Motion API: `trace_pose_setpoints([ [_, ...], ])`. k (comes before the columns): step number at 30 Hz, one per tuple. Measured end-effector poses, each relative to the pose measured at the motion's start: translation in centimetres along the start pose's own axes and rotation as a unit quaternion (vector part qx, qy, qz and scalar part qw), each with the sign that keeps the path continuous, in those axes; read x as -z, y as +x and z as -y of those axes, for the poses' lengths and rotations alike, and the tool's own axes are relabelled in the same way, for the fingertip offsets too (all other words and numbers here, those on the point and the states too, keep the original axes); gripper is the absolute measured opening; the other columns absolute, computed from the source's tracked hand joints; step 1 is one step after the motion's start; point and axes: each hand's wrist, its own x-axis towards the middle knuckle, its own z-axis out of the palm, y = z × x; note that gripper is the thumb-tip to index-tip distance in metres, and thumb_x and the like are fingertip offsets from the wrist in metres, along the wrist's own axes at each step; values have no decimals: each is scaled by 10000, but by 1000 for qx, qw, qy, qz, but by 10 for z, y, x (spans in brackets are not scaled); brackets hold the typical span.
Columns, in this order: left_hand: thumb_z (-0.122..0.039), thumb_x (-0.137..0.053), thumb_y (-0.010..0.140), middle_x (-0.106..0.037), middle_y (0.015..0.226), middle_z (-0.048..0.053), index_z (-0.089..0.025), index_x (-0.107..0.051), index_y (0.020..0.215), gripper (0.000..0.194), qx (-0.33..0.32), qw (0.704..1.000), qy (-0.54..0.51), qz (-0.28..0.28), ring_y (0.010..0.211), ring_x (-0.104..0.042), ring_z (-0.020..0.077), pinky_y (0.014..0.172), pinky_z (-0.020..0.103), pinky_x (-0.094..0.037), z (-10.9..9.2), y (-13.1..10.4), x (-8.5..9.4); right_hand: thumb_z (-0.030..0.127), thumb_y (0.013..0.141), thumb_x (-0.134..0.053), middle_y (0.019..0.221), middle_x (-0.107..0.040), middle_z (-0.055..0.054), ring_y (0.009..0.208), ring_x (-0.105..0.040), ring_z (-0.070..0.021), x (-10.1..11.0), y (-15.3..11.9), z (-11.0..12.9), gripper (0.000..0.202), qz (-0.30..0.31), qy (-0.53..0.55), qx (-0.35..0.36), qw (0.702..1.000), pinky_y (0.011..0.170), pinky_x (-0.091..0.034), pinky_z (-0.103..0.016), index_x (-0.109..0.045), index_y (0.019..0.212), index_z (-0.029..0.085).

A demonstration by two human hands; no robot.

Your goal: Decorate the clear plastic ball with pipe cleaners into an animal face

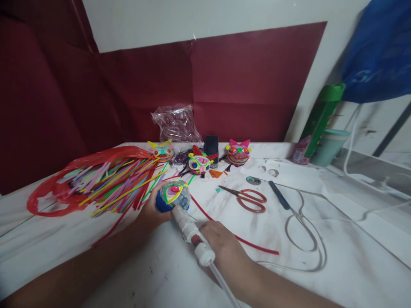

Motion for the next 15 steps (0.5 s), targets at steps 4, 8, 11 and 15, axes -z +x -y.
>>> trace_pose_setpoints([
  [4,-295,-798,545,-476,1346,120,-248,-383,1328,887,-9,1000,9,-3,1178,-500,332,975,459,-412,2,0,0,128,789,-501,709,-565,-27,658,-549,-160,-3,-1,-2,84,-24,-4,18,1000,594,-443,-269,-474,789,207],
  [8,-284,-804,537,-516,1302,132,-215,-402,1318,880,-3,1000,-13,-4,1155,-519,324,973,452,-406,-2,0,0,124,781,-492,690,-556,-23,633,-541,-156,-3,0,-2,83,-29,-28,12,999,572,-437,-267,-474,787,204],
  [11,-292,-818,513,-522,1284,139,-197,-422,1297,884,23,999,-26,-6,1146,-521,326,961,447,-414,-6,-1,0,99,764,-497,706,-565,-26,663,-550,-159,-1,1,1,113,-19,-25,-5,1000,596,-448,-268,-470,793,205],
  [15,-299,-817,514,-520,1282,139,-200,-416,1298,886,27,999,-37,-2,1158,-510,330,967,445,-409,-8,-1,1,113,763,-490,685,-556,-30,640,-534,-161,-1,-2,-2,95,-28,-28,0,999,575,-446,-275,-467,772,204],
])
